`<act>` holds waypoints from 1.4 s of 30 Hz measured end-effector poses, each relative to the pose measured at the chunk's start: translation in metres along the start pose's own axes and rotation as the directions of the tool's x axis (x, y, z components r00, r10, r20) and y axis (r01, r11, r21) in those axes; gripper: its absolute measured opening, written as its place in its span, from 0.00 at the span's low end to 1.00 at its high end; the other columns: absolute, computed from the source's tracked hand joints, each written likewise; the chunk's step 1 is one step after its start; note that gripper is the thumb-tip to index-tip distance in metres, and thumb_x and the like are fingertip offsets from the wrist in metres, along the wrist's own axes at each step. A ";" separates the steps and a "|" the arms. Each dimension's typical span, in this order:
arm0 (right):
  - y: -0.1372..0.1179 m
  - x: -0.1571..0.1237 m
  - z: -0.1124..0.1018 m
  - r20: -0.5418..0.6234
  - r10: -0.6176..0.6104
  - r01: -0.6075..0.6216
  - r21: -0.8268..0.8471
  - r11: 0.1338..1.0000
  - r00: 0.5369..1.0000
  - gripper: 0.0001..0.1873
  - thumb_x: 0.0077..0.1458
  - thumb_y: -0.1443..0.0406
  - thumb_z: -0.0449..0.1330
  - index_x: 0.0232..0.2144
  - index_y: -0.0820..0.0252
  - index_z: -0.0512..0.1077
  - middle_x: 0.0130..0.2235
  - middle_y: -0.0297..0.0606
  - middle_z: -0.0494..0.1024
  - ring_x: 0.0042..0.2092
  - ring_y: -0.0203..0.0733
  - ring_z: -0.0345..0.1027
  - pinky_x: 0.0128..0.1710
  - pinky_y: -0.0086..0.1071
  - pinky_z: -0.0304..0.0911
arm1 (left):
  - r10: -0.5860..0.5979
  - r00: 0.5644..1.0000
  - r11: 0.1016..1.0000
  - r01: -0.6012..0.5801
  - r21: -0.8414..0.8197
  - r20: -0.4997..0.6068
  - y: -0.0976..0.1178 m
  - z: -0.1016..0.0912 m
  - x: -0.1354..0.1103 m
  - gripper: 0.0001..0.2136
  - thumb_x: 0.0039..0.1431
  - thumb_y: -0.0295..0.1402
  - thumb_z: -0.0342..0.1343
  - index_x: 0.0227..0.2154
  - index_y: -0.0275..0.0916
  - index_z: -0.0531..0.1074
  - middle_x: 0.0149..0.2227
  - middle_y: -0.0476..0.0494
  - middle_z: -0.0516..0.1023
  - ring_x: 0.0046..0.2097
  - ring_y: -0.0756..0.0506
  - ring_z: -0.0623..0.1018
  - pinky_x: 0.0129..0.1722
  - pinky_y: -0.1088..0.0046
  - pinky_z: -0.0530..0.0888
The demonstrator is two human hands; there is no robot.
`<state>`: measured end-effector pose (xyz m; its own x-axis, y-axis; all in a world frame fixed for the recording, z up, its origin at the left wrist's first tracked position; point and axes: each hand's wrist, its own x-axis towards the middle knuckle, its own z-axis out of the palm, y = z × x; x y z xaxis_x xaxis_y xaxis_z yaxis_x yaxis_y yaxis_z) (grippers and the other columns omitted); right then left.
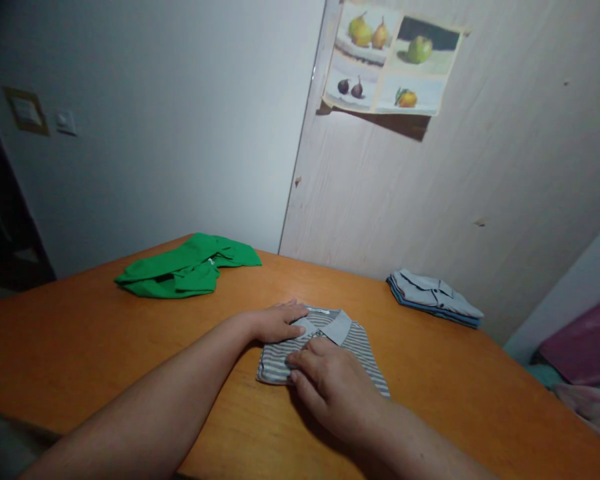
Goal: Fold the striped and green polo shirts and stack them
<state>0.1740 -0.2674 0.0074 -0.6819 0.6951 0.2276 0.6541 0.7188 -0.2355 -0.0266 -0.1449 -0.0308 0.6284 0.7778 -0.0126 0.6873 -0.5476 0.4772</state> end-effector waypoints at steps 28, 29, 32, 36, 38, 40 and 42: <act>-0.057 0.075 -0.011 0.447 0.014 0.190 -0.409 0.893 0.894 0.10 0.55 0.60 0.59 0.37 0.56 0.77 0.33 0.40 0.81 0.32 0.45 0.72 0.30 0.33 0.54 | 0.015 0.996 0.999 -0.011 -0.042 0.083 0.001 -0.009 0.003 0.38 0.58 0.52 0.55 0.68 0.39 0.59 0.71 0.39 0.57 0.72 0.33 0.52 0.69 0.55 0.53; -0.058 0.076 -0.012 0.452 0.024 0.182 -0.405 0.896 0.892 0.10 0.55 0.61 0.59 0.37 0.56 0.77 0.33 0.40 0.81 0.32 0.44 0.72 0.29 0.33 0.53 | 0.011 0.996 0.999 -0.007 -0.043 0.087 0.001 -0.009 0.003 0.38 0.59 0.52 0.55 0.68 0.39 0.58 0.71 0.38 0.56 0.72 0.33 0.51 0.70 0.55 0.53; -0.060 0.075 -0.011 0.456 0.022 0.169 -0.373 0.913 0.890 0.09 0.56 0.63 0.58 0.36 0.57 0.77 0.32 0.40 0.80 0.30 0.41 0.69 0.27 0.34 0.48 | 0.002 0.996 1.000 0.000 -0.023 0.091 0.001 -0.008 0.003 0.37 0.60 0.50 0.55 0.69 0.39 0.58 0.72 0.38 0.55 0.73 0.34 0.49 0.70 0.56 0.52; -0.060 0.066 -0.004 0.439 -0.037 0.167 -0.261 0.951 0.898 0.03 0.50 0.68 0.60 0.30 0.58 0.74 0.28 0.35 0.77 0.28 0.37 0.64 0.27 0.32 0.46 | 0.012 0.997 1.000 -0.012 0.001 0.076 -0.001 -0.006 0.004 0.33 0.61 0.43 0.54 0.68 0.39 0.58 0.72 0.40 0.56 0.73 0.37 0.50 0.70 0.58 0.51; -0.054 0.058 -0.003 0.393 -0.061 0.127 -0.144 0.981 0.918 0.06 0.48 0.71 0.59 0.30 0.57 0.73 0.28 0.31 0.76 0.29 0.35 0.62 0.28 0.31 0.47 | 0.017 0.997 1.000 -0.018 0.002 0.069 -0.001 -0.005 0.004 0.33 0.62 0.42 0.54 0.68 0.39 0.59 0.71 0.40 0.57 0.73 0.36 0.50 0.70 0.58 0.51; -0.045 0.050 -0.003 0.323 -0.059 0.061 0.003 0.998 0.944 0.08 0.50 0.72 0.57 0.32 0.56 0.72 0.30 0.29 0.77 0.31 0.34 0.64 0.29 0.28 0.50 | 0.022 0.998 1.000 -0.022 0.002 0.063 -0.001 -0.005 0.004 0.33 0.61 0.42 0.54 0.68 0.38 0.59 0.71 0.40 0.57 0.73 0.36 0.50 0.70 0.58 0.51; -0.036 0.042 -0.004 0.220 0.001 -0.020 0.081 0.997 0.975 0.08 0.53 0.71 0.55 0.34 0.56 0.72 0.33 0.31 0.77 0.33 0.35 0.66 0.32 0.27 0.54 | 0.028 0.998 1.000 -0.028 0.002 0.064 -0.001 -0.006 0.004 0.33 0.61 0.43 0.54 0.68 0.38 0.59 0.71 0.39 0.57 0.73 0.35 0.50 0.70 0.57 0.51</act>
<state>0.1230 -0.2636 0.0296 -0.7364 0.6764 0.0135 0.6388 0.7018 -0.3152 -0.0271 -0.1395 -0.0266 0.6692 0.7409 -0.0561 0.6705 -0.5696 0.4754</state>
